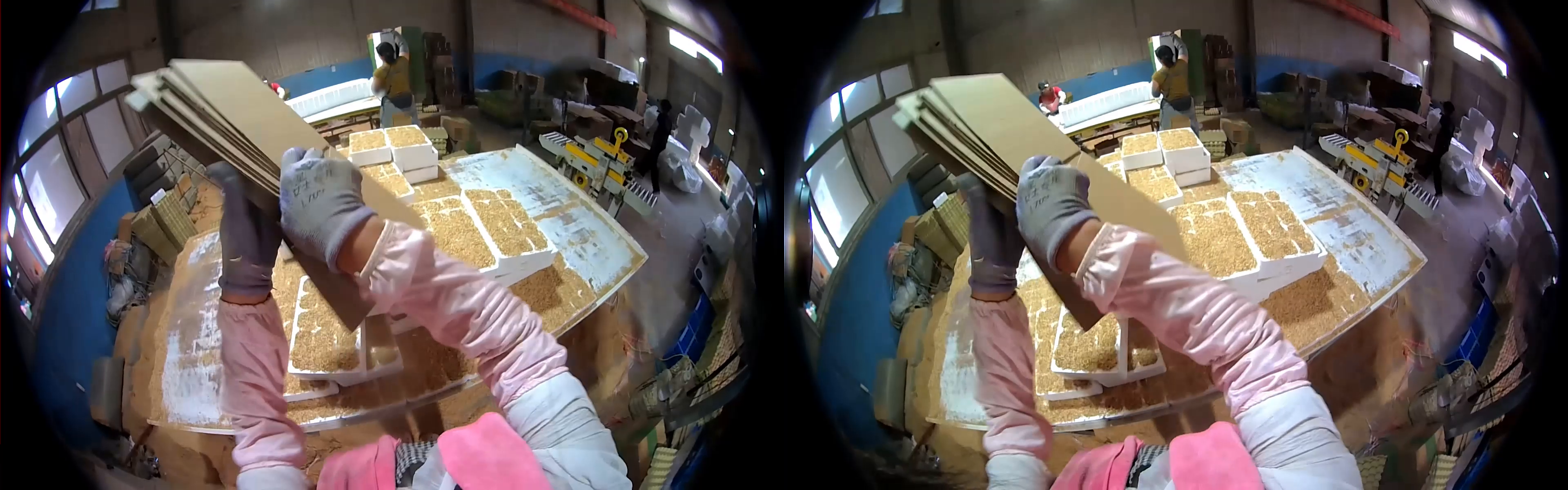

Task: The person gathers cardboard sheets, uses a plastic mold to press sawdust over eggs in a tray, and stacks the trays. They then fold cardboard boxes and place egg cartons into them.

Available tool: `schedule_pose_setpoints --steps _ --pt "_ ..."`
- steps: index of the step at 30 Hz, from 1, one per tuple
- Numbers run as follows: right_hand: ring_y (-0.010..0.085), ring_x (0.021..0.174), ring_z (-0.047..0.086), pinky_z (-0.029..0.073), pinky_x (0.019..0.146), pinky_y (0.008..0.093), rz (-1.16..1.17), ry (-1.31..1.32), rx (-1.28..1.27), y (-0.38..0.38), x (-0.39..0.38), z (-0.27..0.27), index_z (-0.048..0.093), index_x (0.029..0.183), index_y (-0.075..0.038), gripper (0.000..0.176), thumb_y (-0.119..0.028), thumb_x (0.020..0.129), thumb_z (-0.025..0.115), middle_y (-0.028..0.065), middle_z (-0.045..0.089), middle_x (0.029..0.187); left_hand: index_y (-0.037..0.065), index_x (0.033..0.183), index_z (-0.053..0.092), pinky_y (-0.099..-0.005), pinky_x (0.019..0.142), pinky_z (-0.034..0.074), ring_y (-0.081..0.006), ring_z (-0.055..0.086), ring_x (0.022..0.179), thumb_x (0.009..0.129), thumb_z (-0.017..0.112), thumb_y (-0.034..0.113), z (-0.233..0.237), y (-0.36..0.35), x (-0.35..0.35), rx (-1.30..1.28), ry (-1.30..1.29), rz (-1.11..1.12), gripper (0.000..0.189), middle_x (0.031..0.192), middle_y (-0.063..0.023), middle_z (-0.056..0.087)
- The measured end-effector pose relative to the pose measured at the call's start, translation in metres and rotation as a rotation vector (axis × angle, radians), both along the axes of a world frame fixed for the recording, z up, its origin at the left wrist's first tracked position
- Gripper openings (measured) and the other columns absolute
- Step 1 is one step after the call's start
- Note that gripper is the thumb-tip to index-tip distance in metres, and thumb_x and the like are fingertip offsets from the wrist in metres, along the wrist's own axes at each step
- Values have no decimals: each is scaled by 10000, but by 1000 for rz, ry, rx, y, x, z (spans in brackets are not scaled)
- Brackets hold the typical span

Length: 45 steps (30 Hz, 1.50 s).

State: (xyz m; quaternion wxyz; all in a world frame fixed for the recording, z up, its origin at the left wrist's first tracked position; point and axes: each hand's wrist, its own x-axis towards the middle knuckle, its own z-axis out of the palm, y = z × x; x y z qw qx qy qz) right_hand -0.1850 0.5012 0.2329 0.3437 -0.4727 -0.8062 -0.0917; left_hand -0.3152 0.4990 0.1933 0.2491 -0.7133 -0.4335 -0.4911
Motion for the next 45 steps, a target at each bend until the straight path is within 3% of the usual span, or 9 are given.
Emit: schedule_pose_setpoints --steps 2,10,12,15,18,21,30,36,45 --pt "240 832 620 489 595 341 23 -155 138 6 -2 -5 490 1021 -8 323 -195 771 571 133 593 929 6 1293 423 -344 975 389 -243 499 1119 915 476 453 -11 9 6 -427 -1278 -1387 587 1280 -126 480" --pt "385 1247 350 279 1035 444 834 -333 -168 48 46 -49 248 1357 54 936 -501 731 667 311 361 1306 -47 1088 558 -322 913 459 -189 569 1008 936 447 204 -81 58 -33 -104 -1410 -651 314 1067 -119 605" --pt "406 1282 285 195 1069 462 544 -179 119 73 89 -41 258 1359 28 1072 -613 630 714 260 341 1356 -30 1074 567 -342 904 465 -197 575 1003 923 469 202 -89 54 -39 -77 -1520 -790 293 1063 -111 611" --pt "337 1255 354 249 1061 409 390 196 -143 129 136 -65 233 1379 10 1025 -519 667 747 198 400 1346 -18 1051 582 -355 890 474 -202 587 981 903 496 202 -98 66 -36 -166 -1591 -1245 279 1067 -110 615" --pt "184 1138 475 376 981 318 984 209 -1062 147 151 -86 307 1355 -24 833 -205 701 791 121 507 1244 -13 1037 592 -359 873 485 -216 603 955 884 521 212 -113 108 -19 45 -1599 -788 281 1055 -120 625" --pt "181 1135 477 372 988 328 980 335 -1185 170 169 -98 363 1318 -1 751 -155 710 776 125 511 1239 -4 1019 602 -364 843 501 -234 618 924 872 536 216 -103 112 7 -121 -1596 -1137 273 1018 -126 640" --pt "344 1127 425 358 957 373 855 -9 72 231 220 -39 505 1138 -72 721 -332 547 827 195 434 1186 -1 1122 571 -391 911 465 -281 591 1004 873 515 270 -117 155 54 -63 -1564 -1510 373 1106 -155 614" --pt "325 883 580 453 775 394 994 -13 -460 235 240 -53 507 1053 -76 525 -263 630 756 112 575 962 36 1239 481 -415 954 432 -254 536 1090 883 541 371 -143 143 60 -146 -1546 -1102 493 1203 -111 553" --pt "168 799 570 499 603 276 1064 -428 435 196 197 -43 534 883 -156 147 -124 745 571 12 543 828 42 1288 425 -413 970 402 -235 506 1137 936 450 388 -151 138 27 -523 -1406 -781 494 1266 -83 507"
